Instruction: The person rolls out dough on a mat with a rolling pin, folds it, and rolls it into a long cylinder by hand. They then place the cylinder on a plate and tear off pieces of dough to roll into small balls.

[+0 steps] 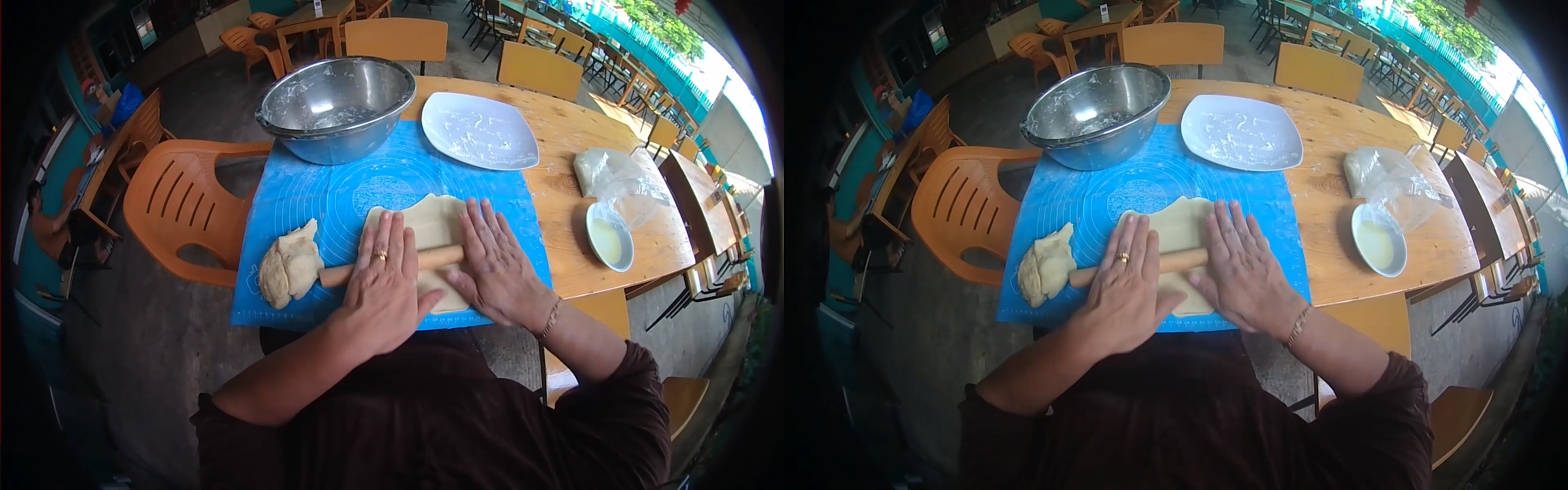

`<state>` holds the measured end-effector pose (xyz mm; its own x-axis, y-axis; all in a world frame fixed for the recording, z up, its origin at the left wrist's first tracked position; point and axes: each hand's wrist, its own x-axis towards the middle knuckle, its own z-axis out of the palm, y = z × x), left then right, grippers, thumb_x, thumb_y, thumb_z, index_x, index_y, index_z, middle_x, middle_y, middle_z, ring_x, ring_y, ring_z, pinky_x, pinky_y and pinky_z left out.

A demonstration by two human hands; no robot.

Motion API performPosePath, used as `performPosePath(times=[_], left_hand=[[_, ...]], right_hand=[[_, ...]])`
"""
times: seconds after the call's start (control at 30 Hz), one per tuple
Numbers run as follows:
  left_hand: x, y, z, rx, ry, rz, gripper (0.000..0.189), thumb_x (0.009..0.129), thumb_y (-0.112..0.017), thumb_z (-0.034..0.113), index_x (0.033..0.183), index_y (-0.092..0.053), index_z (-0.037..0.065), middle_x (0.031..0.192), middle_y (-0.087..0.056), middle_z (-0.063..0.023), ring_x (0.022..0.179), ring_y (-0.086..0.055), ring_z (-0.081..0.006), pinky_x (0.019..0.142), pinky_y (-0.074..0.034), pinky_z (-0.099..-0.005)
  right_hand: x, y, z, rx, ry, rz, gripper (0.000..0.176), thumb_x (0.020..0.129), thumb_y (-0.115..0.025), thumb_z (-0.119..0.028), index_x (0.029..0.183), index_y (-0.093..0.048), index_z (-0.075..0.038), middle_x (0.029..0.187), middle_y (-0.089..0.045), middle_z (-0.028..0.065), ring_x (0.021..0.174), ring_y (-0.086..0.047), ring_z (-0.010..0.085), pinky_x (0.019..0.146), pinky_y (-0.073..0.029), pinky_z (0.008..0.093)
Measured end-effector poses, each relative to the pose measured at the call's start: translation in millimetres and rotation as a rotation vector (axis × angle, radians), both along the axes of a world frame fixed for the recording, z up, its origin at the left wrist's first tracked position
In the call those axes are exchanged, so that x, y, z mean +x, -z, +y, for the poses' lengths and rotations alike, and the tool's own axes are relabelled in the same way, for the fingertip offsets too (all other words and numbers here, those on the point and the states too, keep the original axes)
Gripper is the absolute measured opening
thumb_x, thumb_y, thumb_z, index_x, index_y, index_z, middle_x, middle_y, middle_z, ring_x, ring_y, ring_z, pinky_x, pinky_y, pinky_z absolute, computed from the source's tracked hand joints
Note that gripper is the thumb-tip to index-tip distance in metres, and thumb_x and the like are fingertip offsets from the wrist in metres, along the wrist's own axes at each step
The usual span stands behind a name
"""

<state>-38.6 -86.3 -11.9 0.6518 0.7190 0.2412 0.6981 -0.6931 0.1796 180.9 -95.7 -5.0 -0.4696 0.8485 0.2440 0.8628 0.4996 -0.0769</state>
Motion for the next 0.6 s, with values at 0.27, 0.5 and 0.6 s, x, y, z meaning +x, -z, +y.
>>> performPosePath(times=[0.27, 0.5, 0.6], left_hand=[[16, 10, 91, -0.005, -0.372, 0.0, 0.08, 0.104, -0.031, 0.051, 0.146, -0.028, -0.018, 0.157, -0.02, -0.0349, 0.152, -0.009, -0.0425, 0.124, -0.008, -0.0496], [-14, -14, -14, -0.13, -0.015, 0.037, 0.075, 0.102, -0.042, 0.044, 0.146, -0.029, -0.016, 0.154, -0.028, -0.0351, 0.148, -0.022, -0.0441, 0.122, -0.018, -0.05], [-21, -17, -39, -0.083, 0.126, 0.015, 0.074, 0.1, -0.049, 0.04, 0.144, -0.031, -0.016, 0.151, -0.033, -0.0348, 0.146, -0.027, -0.0444, 0.121, -0.021, -0.0499]], right_hand=[[-24, 18, 99, 0.111, 0.251, -0.044, 0.078, 0.103, -0.032, -0.053, 0.151, -0.028, 0.008, 0.159, -0.017, 0.0329, 0.151, -0.011, 0.0457, 0.123, -0.011, 0.0516], [-1, 0, -24, -0.003, 0.055, 0.058, 0.076, 0.102, -0.041, -0.047, 0.15, -0.027, 0.01, 0.157, -0.025, 0.0307, 0.148, -0.024, 0.043, 0.121, -0.018, 0.0523], [5, -9, -58, -0.087, 0.004, -0.006, 0.076, 0.101, -0.045, -0.046, 0.149, -0.028, 0.011, 0.156, -0.028, 0.0309, 0.147, -0.027, 0.0435, 0.121, -0.02, 0.0501]])
